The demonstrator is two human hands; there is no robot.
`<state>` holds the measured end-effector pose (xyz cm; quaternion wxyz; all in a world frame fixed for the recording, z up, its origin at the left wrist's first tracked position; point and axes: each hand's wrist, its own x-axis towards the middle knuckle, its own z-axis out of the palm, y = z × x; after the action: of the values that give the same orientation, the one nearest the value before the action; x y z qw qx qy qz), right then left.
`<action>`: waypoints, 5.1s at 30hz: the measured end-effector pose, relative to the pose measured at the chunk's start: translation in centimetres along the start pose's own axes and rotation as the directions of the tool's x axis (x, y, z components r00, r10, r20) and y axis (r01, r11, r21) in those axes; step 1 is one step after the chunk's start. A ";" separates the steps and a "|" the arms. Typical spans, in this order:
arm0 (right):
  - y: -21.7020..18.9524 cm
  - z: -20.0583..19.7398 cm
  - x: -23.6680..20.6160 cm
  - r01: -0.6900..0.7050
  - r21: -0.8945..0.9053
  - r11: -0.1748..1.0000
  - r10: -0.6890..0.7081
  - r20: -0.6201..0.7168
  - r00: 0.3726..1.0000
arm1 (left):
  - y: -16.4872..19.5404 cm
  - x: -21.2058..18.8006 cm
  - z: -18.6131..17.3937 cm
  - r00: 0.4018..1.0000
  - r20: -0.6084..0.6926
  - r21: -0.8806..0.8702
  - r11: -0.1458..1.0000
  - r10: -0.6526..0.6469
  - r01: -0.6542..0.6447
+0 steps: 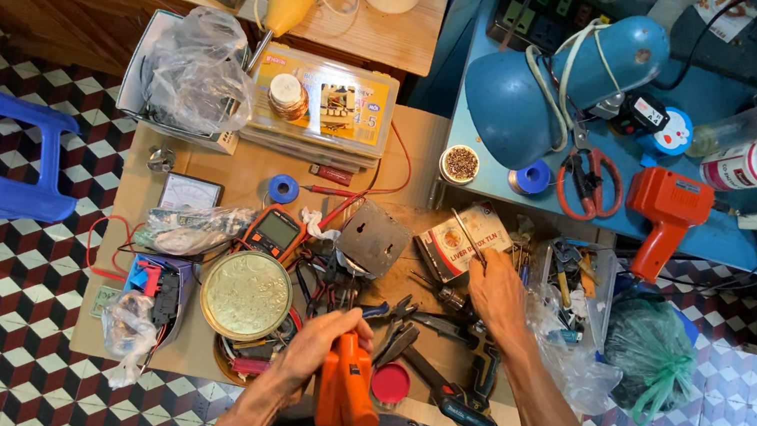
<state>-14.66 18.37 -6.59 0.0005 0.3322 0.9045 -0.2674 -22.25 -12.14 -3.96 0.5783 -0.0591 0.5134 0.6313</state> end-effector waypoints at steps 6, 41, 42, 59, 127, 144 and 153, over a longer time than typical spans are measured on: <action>1.5 2.9 2.9 0.155 -0.095 0.983 -0.157 -0.013 0.988 | 5.3 1.1 -0.8 0.973 -0.139 0.293 0.947 0.183 -0.136; -8.0 -4.4 8.1 0.091 0.360 0.929 0.042 -0.346 0.937 | 11.2 13.5 -0.8 0.808 0.181 0.863 0.304 0.561 -0.404; -8.2 -4.3 6.6 0.133 0.511 0.849 0.070 -0.359 0.931 | 11.2 13.5 -0.9 0.836 0.169 0.865 0.329 0.522 -0.380; -8.7 5.0 2.1 -0.159 0.951 0.265 0.244 0.094 0.965 | 11.2 13.2 0.9 0.860 0.032 0.849 0.440 0.510 -0.292; -9.2 2.5 -9.4 -0.077 0.770 0.633 0.442 -0.278 0.853 | 3.7 7.1 9.0 0.710 0.172 0.905 0.176 0.683 -0.388; -6.5 1.7 -12.3 -0.120 0.877 0.466 0.455 -0.121 0.882 | 0.3 7.6 8.4 0.725 0.273 0.767 0.312 0.632 -0.560; -7.2 -0.3 -12.8 -0.166 0.762 0.626 0.391 -0.123 0.912 | 2.7 7.9 6.6 0.795 0.465 0.605 0.517 0.389 -0.606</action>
<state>-8.93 6.21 -0.61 -0.2181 0.4749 0.6461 -0.5563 -23.50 -1.63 -4.63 0.4086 0.4139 0.6305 0.5141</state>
